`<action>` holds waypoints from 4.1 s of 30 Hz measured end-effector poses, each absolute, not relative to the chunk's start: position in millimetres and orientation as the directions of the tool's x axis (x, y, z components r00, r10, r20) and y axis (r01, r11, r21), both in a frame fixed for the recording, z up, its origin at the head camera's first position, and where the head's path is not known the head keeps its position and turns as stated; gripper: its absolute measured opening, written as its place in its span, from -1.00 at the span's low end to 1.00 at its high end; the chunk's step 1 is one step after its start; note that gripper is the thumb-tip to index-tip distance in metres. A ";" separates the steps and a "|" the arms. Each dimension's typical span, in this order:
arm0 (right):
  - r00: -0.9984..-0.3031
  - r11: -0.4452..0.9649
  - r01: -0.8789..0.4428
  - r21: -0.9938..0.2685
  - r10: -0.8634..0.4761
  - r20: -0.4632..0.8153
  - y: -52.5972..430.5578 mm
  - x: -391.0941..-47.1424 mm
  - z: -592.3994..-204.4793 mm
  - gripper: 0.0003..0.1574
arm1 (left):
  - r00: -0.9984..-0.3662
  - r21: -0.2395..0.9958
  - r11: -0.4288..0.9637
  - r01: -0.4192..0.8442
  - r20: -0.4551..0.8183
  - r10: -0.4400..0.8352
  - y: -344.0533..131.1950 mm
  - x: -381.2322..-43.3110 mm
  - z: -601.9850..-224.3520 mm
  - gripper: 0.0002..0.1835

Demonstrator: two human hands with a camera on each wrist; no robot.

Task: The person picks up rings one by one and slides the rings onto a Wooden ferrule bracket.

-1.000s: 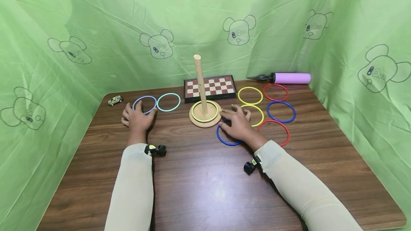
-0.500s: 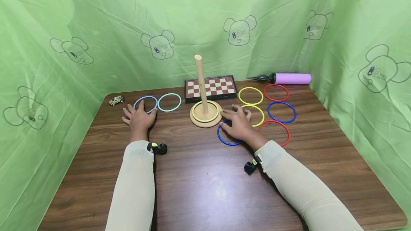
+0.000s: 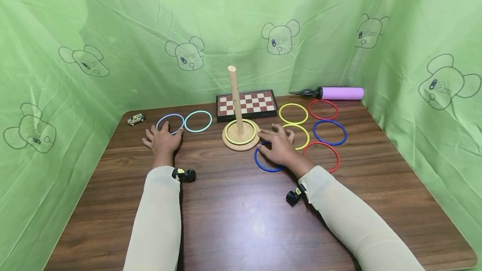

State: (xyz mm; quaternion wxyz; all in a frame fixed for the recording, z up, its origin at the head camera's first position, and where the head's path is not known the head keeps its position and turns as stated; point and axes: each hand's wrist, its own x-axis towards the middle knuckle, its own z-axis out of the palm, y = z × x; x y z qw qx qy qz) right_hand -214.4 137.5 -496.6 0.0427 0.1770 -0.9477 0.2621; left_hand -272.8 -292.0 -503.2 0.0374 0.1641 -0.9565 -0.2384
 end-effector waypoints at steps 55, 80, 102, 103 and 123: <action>-0.932 0.794 -0.361 -0.489 -0.315 0.178 138.5 -215.2 -498.4 -0.35 | -0.744 0.741 0.612 0.276 0.568 -0.352 -227.5 -250.8 -411.7 -0.24; -0.933 0.797 -0.359 -0.486 -0.312 0.178 137.7 -214.6 -499.8 -0.35 | -0.719 0.635 0.547 0.545 0.690 -0.084 -165.7 -239.7 -308.6 -0.39; -0.931 0.793 -0.366 -0.488 -0.314 0.188 137.5 -215.4 -499.9 -0.36 | -0.704 0.598 0.511 0.617 0.709 0.021 -135.9 -239.9 -339.4 -0.31; -0.930 0.791 -0.367 -0.489 -0.314 0.190 137.5 -215.4 -499.9 -0.36 | -0.706 0.597 0.512 0.618 0.708 0.026 -135.8 -240.0 -344.0 -0.31; -0.931 0.789 -0.364 -0.495 -0.311 0.190 137.6 -216.3 -501.0 -0.36 | -0.777 0.612 0.546 0.572 0.617 0.123 -127.5 -233.3 -434.1 -0.17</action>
